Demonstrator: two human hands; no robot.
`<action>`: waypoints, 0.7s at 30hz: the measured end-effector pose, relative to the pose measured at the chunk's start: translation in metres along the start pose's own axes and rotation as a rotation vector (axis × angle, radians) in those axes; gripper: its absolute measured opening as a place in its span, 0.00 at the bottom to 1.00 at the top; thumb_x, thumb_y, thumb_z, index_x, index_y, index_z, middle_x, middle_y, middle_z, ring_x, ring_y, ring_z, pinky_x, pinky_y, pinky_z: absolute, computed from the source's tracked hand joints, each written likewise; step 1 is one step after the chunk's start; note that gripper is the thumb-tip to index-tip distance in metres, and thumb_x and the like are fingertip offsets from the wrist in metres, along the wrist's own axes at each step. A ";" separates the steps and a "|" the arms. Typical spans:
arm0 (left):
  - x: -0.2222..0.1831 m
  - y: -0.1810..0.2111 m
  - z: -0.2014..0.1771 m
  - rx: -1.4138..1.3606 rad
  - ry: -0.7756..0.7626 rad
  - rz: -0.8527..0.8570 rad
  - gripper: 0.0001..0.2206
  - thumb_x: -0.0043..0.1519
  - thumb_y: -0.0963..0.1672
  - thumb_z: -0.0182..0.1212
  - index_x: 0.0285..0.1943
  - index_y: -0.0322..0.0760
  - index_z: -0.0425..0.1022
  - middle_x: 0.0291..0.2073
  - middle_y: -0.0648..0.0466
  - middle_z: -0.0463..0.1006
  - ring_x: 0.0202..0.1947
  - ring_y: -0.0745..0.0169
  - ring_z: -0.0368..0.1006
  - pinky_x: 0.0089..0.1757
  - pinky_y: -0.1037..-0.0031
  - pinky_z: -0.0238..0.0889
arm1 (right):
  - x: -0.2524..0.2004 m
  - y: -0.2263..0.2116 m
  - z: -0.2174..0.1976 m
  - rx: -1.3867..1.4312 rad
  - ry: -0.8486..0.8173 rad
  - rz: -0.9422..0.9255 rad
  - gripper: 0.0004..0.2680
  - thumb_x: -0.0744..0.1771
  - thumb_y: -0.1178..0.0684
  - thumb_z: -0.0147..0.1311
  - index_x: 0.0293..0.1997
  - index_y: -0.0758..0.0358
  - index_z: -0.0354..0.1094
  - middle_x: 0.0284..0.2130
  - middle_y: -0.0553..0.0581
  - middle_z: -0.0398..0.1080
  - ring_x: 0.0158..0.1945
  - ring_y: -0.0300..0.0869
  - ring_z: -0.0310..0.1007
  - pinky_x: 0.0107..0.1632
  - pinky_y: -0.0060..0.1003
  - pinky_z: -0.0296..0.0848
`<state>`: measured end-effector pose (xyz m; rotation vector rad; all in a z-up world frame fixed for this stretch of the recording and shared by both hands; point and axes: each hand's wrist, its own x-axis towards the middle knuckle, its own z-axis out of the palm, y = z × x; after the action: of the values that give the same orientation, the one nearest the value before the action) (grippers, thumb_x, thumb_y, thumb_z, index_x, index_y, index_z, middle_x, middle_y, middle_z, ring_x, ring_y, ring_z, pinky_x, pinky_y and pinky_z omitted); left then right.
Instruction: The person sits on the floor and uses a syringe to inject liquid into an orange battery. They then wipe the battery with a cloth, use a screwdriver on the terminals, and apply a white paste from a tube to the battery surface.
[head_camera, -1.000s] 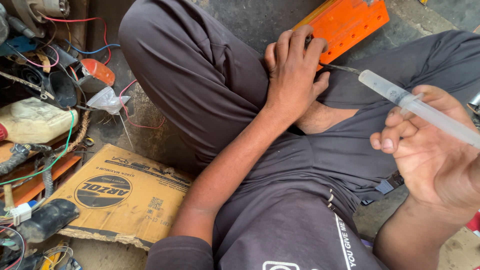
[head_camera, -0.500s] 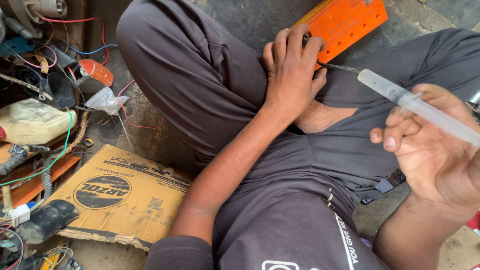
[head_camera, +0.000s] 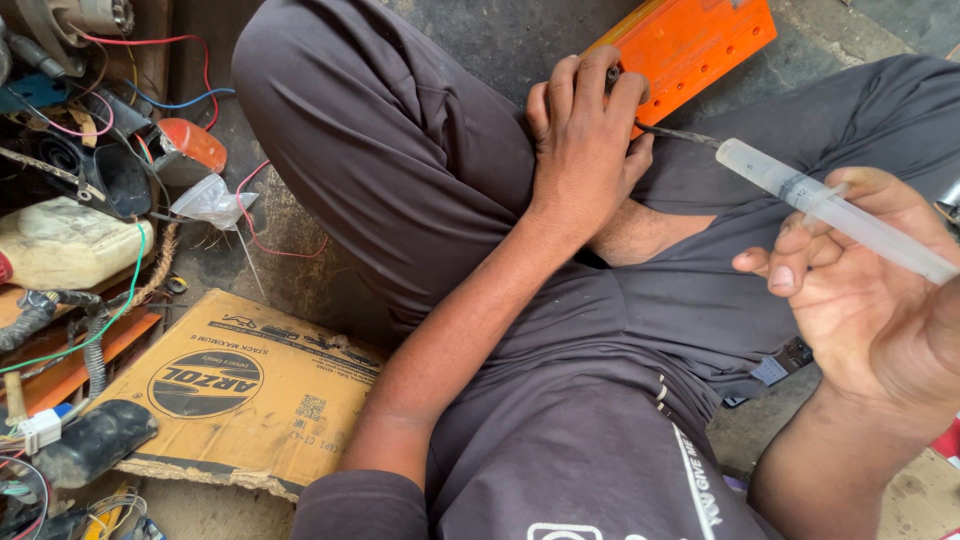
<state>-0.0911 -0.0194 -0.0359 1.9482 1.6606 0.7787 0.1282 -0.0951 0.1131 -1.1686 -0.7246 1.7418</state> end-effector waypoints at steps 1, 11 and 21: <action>0.000 0.000 0.000 0.002 0.000 0.000 0.24 0.49 0.45 0.77 0.52 0.45 0.70 0.61 0.51 0.63 0.67 0.48 0.55 0.63 0.54 0.45 | 0.000 0.000 0.000 0.000 0.001 0.002 0.29 0.68 0.31 0.63 0.61 0.70 0.59 0.43 0.67 0.71 0.42 0.46 0.74 0.60 0.58 0.70; 0.000 0.000 0.001 0.011 0.005 -0.003 0.23 0.48 0.45 0.77 0.51 0.45 0.71 0.62 0.51 0.63 0.68 0.47 0.55 0.64 0.54 0.46 | 0.002 0.001 -0.003 0.017 -0.020 -0.015 0.27 0.69 0.33 0.62 0.61 0.70 0.60 0.41 0.66 0.72 0.41 0.45 0.76 0.63 0.59 0.72; 0.000 0.001 0.000 0.024 0.006 0.002 0.21 0.49 0.45 0.76 0.50 0.44 0.71 0.62 0.51 0.63 0.68 0.44 0.55 0.63 0.53 0.47 | -0.002 0.007 -0.008 0.062 -0.010 -0.040 0.25 0.72 0.34 0.57 0.63 0.71 0.60 0.42 0.67 0.73 0.42 0.46 0.76 0.61 0.57 0.70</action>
<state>-0.0898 -0.0194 -0.0354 1.9661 1.6784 0.7696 0.1330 -0.1005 0.1050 -1.0972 -0.6910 1.7256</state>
